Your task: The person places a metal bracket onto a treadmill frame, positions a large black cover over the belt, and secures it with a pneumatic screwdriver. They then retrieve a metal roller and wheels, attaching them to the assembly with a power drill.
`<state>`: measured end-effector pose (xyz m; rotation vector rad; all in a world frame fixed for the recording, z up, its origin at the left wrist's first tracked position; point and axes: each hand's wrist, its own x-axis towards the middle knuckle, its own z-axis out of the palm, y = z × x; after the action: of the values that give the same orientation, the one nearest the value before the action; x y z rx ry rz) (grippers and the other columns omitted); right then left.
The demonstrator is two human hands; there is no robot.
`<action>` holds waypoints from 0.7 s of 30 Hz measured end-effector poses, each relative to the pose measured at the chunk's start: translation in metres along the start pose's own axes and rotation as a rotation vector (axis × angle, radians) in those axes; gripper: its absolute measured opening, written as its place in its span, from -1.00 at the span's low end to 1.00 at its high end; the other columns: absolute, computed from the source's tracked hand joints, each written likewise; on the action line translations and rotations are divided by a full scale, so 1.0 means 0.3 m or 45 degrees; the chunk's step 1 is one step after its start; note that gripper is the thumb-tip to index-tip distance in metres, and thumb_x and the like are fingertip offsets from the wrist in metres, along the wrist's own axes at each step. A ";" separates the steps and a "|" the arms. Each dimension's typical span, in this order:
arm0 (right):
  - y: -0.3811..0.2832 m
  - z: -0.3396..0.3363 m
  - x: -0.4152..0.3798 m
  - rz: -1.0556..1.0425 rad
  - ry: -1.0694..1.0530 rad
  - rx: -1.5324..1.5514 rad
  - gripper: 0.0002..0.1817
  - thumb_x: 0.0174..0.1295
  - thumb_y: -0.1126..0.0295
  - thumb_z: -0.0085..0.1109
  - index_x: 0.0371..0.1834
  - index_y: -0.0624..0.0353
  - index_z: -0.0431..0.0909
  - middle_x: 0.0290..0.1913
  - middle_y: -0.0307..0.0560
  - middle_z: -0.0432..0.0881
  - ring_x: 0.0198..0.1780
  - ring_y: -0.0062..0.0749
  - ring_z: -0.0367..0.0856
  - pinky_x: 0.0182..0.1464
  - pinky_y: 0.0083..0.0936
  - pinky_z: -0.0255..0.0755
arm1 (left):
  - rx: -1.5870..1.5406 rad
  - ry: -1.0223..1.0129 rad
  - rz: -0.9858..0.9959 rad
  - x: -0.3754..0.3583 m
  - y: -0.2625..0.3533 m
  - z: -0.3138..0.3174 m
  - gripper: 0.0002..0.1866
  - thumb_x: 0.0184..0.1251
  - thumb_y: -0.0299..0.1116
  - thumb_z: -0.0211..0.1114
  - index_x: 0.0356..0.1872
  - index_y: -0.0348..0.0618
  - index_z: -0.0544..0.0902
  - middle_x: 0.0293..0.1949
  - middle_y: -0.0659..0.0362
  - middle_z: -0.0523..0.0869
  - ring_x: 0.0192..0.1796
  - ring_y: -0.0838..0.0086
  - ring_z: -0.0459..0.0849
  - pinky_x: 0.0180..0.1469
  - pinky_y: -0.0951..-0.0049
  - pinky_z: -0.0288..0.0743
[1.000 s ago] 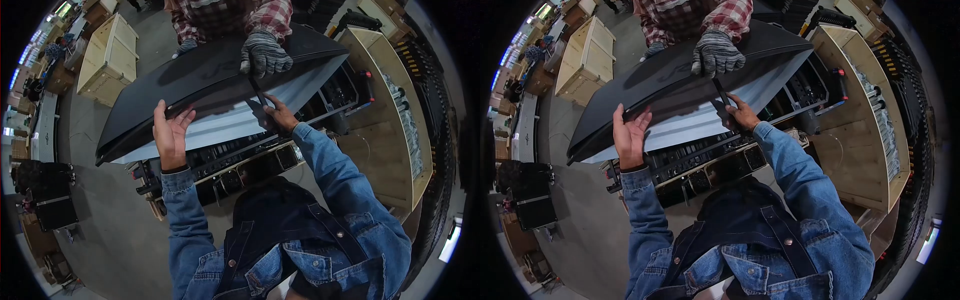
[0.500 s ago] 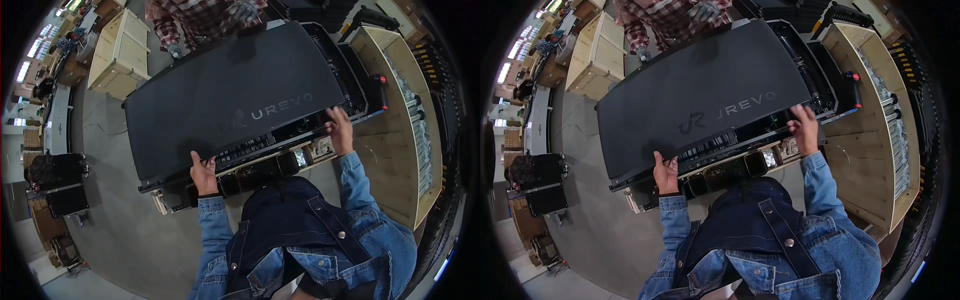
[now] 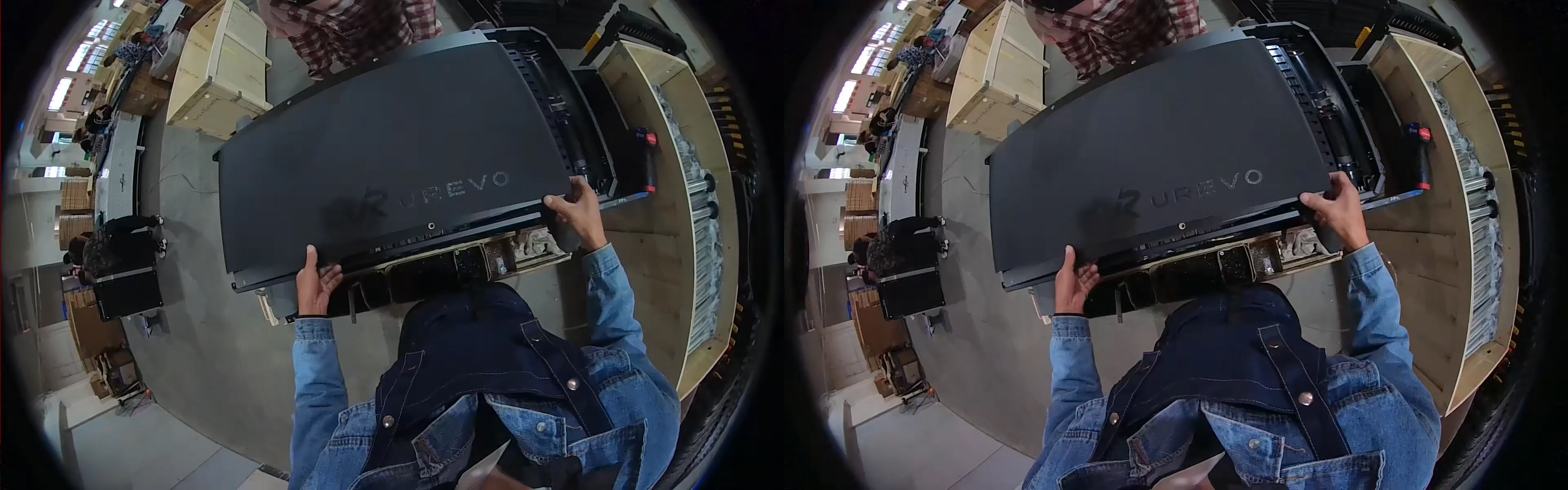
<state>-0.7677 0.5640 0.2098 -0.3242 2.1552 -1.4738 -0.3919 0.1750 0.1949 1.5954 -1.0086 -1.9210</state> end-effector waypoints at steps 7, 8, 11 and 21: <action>-0.029 -0.084 0.150 -0.377 0.179 -0.683 -0.40 0.22 0.11 0.44 0.17 0.34 0.56 -0.23 0.01 0.69 -0.28 -0.39 0.65 -0.22 -0.41 0.57 | 0.707 -0.078 0.420 -0.105 0.151 -0.058 -0.55 0.53 -0.01 0.27 -0.37 -0.24 0.57 -0.52 0.17 0.70 -0.49 0.53 0.64 -0.42 0.52 0.52; -0.126 -0.071 0.127 -0.017 -0.127 -0.520 -0.27 0.12 0.10 0.52 0.33 0.19 0.49 -0.10 0.05 0.64 -0.12 -0.18 0.67 -0.04 -0.26 0.58 | 0.719 -0.092 0.638 -0.110 0.142 -0.032 -0.57 0.53 -0.04 0.28 -0.36 -0.25 0.57 -0.50 0.19 0.71 -0.48 0.56 0.64 -0.38 0.56 0.53; -0.220 -0.034 0.038 -0.306 -0.327 -1.162 -0.07 -0.04 0.09 0.61 0.46 -0.08 0.38 0.09 0.07 0.47 0.10 0.13 0.58 0.17 -0.11 0.50 | 1.115 -0.085 1.156 -0.112 0.091 0.110 -0.59 0.44 -0.07 0.36 0.02 -0.24 0.62 -0.02 -0.02 0.73 0.04 0.23 0.68 0.15 0.29 0.52; 0.059 -0.072 0.187 -0.180 -0.182 0.019 -0.44 0.29 0.48 0.37 0.37 0.11 0.48 -0.23 -0.16 0.69 -0.20 -0.60 0.57 -0.09 -0.59 0.44 | 1.720 0.062 1.545 0.061 -0.105 0.144 -0.35 0.51 0.11 0.13 0.52 0.10 0.37 0.58 -0.01 0.21 0.62 0.04 0.10 0.59 -0.16 -0.13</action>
<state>-0.8249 0.5621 0.1844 -0.5699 2.0424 -1.4936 -0.4345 0.1923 0.1620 0.8742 -2.6446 -0.2389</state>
